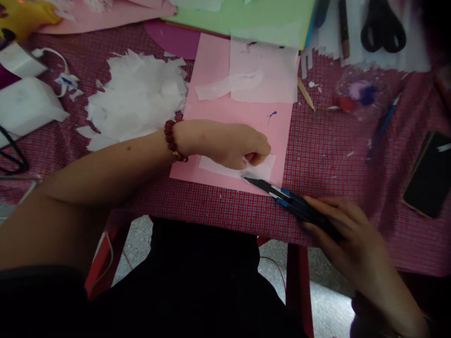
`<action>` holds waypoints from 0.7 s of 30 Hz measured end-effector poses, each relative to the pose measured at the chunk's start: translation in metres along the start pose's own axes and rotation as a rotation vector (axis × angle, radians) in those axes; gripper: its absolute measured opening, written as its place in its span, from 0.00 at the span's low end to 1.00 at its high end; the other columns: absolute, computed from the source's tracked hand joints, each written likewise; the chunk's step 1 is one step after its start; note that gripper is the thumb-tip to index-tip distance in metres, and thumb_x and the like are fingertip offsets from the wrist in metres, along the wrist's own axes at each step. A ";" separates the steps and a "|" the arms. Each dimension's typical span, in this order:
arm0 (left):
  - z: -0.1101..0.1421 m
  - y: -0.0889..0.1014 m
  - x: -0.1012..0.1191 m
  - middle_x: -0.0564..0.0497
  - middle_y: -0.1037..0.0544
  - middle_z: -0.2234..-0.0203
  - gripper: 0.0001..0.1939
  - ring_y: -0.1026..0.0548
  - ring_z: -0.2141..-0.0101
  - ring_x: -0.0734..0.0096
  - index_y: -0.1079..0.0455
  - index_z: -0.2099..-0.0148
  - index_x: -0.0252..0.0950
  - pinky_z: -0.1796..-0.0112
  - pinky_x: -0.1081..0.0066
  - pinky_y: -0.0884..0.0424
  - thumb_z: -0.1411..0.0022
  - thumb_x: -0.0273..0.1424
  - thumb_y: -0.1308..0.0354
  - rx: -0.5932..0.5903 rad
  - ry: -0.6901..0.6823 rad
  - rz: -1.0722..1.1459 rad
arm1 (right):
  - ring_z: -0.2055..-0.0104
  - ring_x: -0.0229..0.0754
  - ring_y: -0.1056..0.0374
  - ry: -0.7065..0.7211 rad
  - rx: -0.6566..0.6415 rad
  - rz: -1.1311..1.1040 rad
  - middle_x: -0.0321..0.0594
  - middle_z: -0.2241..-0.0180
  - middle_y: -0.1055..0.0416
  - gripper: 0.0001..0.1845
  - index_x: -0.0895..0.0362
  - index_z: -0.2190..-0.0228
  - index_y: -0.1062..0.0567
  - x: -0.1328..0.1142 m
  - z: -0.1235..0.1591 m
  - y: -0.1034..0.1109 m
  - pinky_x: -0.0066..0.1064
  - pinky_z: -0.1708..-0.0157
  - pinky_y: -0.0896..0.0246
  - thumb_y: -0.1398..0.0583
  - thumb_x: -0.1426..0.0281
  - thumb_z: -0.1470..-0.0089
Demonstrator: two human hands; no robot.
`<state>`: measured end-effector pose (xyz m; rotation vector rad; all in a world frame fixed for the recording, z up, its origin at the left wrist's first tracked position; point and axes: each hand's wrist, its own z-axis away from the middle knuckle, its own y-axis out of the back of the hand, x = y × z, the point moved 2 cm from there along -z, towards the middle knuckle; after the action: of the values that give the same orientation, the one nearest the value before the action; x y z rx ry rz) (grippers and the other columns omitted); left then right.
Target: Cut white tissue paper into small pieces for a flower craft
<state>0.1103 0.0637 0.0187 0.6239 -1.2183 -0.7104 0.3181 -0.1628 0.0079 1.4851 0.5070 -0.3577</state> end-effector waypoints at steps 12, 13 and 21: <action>0.000 0.005 -0.002 0.54 0.27 0.68 0.10 0.34 0.68 0.77 0.28 0.64 0.30 0.63 0.76 0.40 0.44 0.14 0.46 -0.018 0.014 0.065 | 0.53 0.55 0.31 0.084 -0.010 0.043 0.45 0.53 0.31 0.28 0.41 0.37 0.35 -0.013 -0.022 -0.005 0.52 0.54 0.29 0.41 0.69 0.36; 0.001 0.006 -0.002 0.54 0.26 0.68 0.10 0.34 0.68 0.77 0.28 0.64 0.30 0.64 0.76 0.40 0.43 0.14 0.46 -0.009 -0.003 0.092 | 0.53 0.55 0.31 0.081 -0.016 0.044 0.45 0.53 0.31 0.28 0.41 0.38 0.35 -0.014 -0.023 -0.005 0.53 0.54 0.30 0.41 0.69 0.37; 0.023 0.008 -0.013 0.52 0.25 0.71 0.04 0.31 0.71 0.74 0.28 0.63 0.33 0.68 0.74 0.38 0.41 0.29 0.39 0.097 -0.003 0.140 | 0.51 0.55 0.31 0.062 -0.051 0.042 0.45 0.52 0.31 0.27 0.43 0.37 0.36 -0.008 -0.019 -0.005 0.54 0.53 0.30 0.41 0.68 0.36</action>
<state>0.0868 0.0773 0.0224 0.6113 -1.2914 -0.5378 0.3062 -0.1450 0.0077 1.4589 0.5298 -0.2649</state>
